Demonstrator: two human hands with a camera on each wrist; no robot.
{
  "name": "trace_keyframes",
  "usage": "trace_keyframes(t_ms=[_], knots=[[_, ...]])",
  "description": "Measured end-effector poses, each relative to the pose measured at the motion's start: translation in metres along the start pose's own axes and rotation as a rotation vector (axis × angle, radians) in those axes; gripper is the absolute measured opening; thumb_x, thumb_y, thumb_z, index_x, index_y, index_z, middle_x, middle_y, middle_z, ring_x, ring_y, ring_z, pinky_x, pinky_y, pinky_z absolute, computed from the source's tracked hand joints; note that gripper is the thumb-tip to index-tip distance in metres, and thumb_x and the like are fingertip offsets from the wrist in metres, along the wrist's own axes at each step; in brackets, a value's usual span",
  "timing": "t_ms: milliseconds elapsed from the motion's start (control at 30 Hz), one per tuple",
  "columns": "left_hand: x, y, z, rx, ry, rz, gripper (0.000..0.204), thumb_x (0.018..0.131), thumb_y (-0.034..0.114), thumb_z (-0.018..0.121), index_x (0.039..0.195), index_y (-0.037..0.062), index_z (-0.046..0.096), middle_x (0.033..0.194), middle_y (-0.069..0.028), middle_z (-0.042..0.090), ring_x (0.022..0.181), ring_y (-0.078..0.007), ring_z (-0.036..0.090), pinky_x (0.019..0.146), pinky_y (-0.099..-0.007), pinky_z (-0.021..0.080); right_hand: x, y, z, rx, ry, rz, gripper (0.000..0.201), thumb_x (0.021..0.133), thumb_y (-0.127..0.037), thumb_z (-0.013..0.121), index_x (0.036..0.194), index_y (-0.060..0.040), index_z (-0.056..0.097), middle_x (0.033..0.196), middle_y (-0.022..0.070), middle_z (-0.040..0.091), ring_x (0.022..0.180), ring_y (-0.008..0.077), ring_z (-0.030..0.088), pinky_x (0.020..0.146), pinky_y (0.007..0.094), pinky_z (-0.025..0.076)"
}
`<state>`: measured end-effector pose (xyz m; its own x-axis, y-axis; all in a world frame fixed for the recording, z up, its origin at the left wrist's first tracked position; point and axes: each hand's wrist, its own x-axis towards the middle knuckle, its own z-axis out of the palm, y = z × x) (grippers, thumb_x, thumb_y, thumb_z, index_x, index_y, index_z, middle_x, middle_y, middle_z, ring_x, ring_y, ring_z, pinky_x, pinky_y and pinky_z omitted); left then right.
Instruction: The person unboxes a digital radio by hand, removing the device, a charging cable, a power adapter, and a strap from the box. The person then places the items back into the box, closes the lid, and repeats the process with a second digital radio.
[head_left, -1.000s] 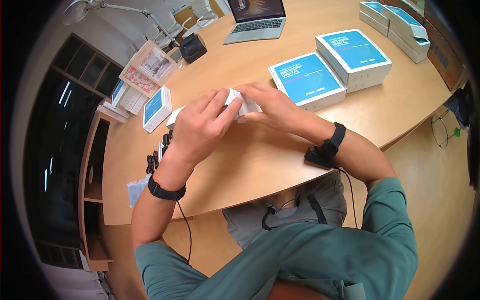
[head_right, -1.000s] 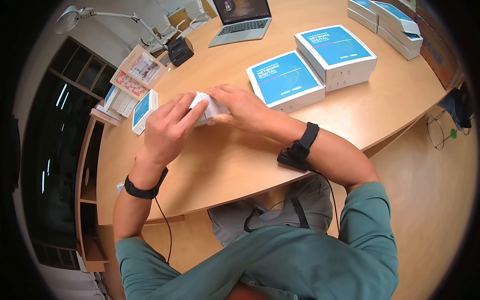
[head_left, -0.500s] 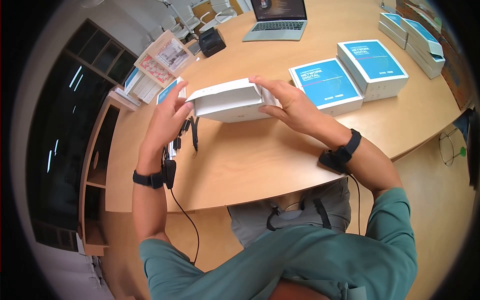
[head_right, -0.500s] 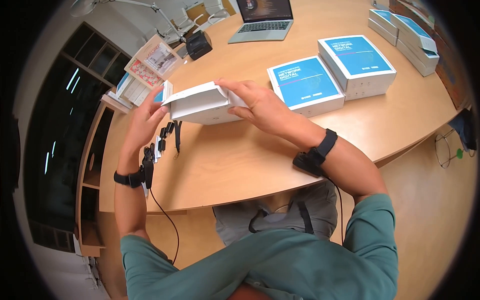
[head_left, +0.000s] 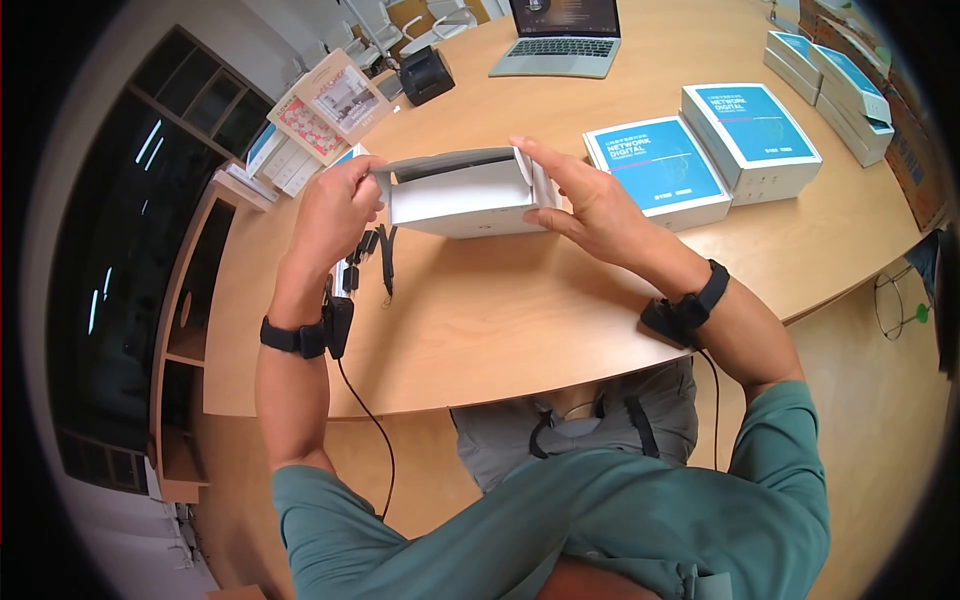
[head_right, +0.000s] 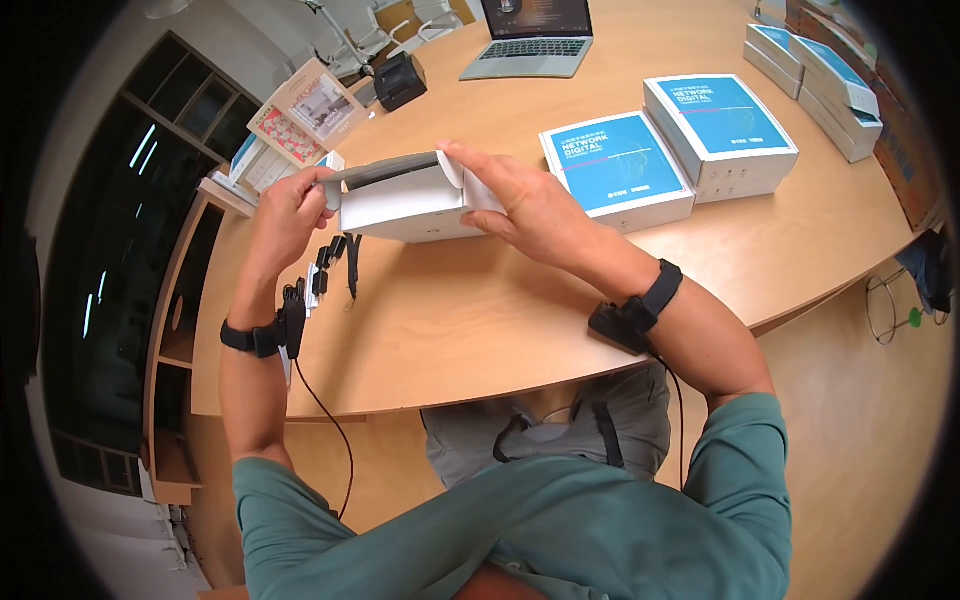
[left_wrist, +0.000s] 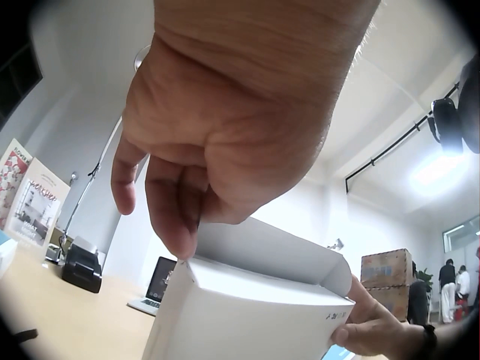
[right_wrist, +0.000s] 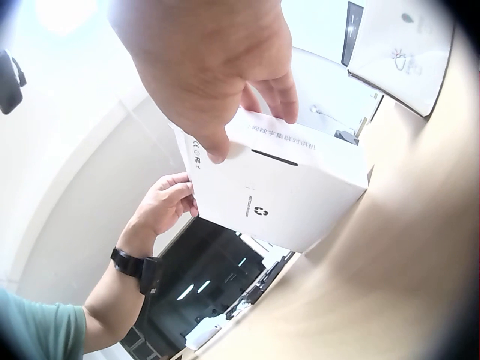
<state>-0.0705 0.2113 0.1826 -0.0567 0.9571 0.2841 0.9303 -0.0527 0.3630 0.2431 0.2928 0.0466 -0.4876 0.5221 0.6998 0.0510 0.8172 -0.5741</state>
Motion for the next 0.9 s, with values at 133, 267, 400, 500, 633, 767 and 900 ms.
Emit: trace_keyframes(t_ms=[133, 267, 400, 500, 633, 767, 900], knots=[[0.008, 0.002, -0.004, 0.019, -0.023, -0.006, 0.035, 0.106, 0.012, 0.051, 0.124, -0.0004, 0.078, 0.079, -0.0075, 0.073, 0.07, -0.0124, 0.071, 0.069, -0.0313, 0.059, -0.001, 0.001, -0.001, -0.011, 0.001, -0.008, 0.091, 0.093, -0.01, 0.084, 0.172, -0.0225, 0.04, 0.151, 0.0226, 0.066, 0.125, 0.0448, 0.071, 0.103, 0.0484, 0.062], [0.007, 0.012, -0.008, 0.084, -0.047, -0.013, 0.034, 0.102, 0.013, 0.052, 0.119, 0.0007, 0.078, 0.078, -0.0128, 0.073, 0.072, -0.021, 0.074, 0.07, -0.038, 0.058, 0.0, 0.001, 0.0, 0.015, 0.011, -0.011, 0.092, 0.093, -0.009, 0.085, 0.172, -0.0226, 0.04, 0.152, 0.0223, 0.066, 0.125, 0.0447, 0.071, 0.103, 0.0485, 0.062], [-0.007, 0.007, -0.006, 0.13, -0.027, 0.061, 0.033, 0.103, 0.012, 0.053, 0.121, 0.0011, 0.078, 0.079, -0.0152, 0.073, 0.072, -0.0247, 0.074, 0.071, -0.0386, 0.058, 0.0, 0.0, -0.001, 0.006, 0.004, 0.012, 0.091, 0.094, -0.009, 0.084, 0.172, -0.023, 0.04, 0.152, 0.0212, 0.066, 0.127, 0.045, 0.07, 0.105, 0.0486, 0.061], [-0.016, -0.001, -0.001, 0.128, 0.045, 0.108, 0.034, 0.108, 0.011, 0.053, 0.13, -0.0004, 0.075, 0.081, -0.011, 0.076, 0.073, -0.016, 0.076, 0.072, -0.0336, 0.06, -0.001, -0.001, -0.001, -0.001, -0.002, 0.007, 0.09, 0.094, -0.009, 0.084, 0.171, -0.0232, 0.041, 0.153, 0.0203, 0.066, 0.127, 0.0448, 0.069, 0.105, 0.0486, 0.061], [-0.023, 0.003, -0.001, 0.046, 0.05, 0.068, 0.034, 0.109, 0.012, 0.054, 0.132, -0.0017, 0.075, 0.083, -0.0119, 0.077, 0.074, -0.0158, 0.077, 0.073, -0.0332, 0.06, 0.0, -0.003, 0.0, 0.022, -0.029, 0.03, 0.089, 0.094, -0.01, 0.084, 0.171, -0.0228, 0.042, 0.155, 0.019, 0.065, 0.128, 0.0442, 0.069, 0.106, 0.0484, 0.061], [-0.017, 0.003, -0.004, -0.021, 0.007, 0.032, 0.034, 0.109, 0.011, 0.055, 0.133, -0.0024, 0.074, 0.082, -0.0092, 0.076, 0.072, -0.0139, 0.074, 0.072, -0.032, 0.059, 0.0, -0.002, 0.001, 0.013, -0.002, 0.002, 0.089, 0.094, -0.01, 0.084, 0.171, -0.0224, 0.042, 0.156, 0.0195, 0.064, 0.128, 0.044, 0.069, 0.105, 0.0482, 0.061], [-0.012, -0.002, -0.002, -0.109, 0.01, 0.021, 0.034, 0.105, 0.012, 0.052, 0.126, 0.0018, 0.077, 0.082, -0.013, 0.076, 0.076, -0.0177, 0.077, 0.072, -0.035, 0.061, 0.002, -0.003, 0.0, 0.001, -0.009, 0.019, 0.089, 0.094, -0.01, 0.084, 0.171, -0.0227, 0.041, 0.156, 0.0196, 0.064, 0.127, 0.0443, 0.069, 0.105, 0.0484, 0.061]])
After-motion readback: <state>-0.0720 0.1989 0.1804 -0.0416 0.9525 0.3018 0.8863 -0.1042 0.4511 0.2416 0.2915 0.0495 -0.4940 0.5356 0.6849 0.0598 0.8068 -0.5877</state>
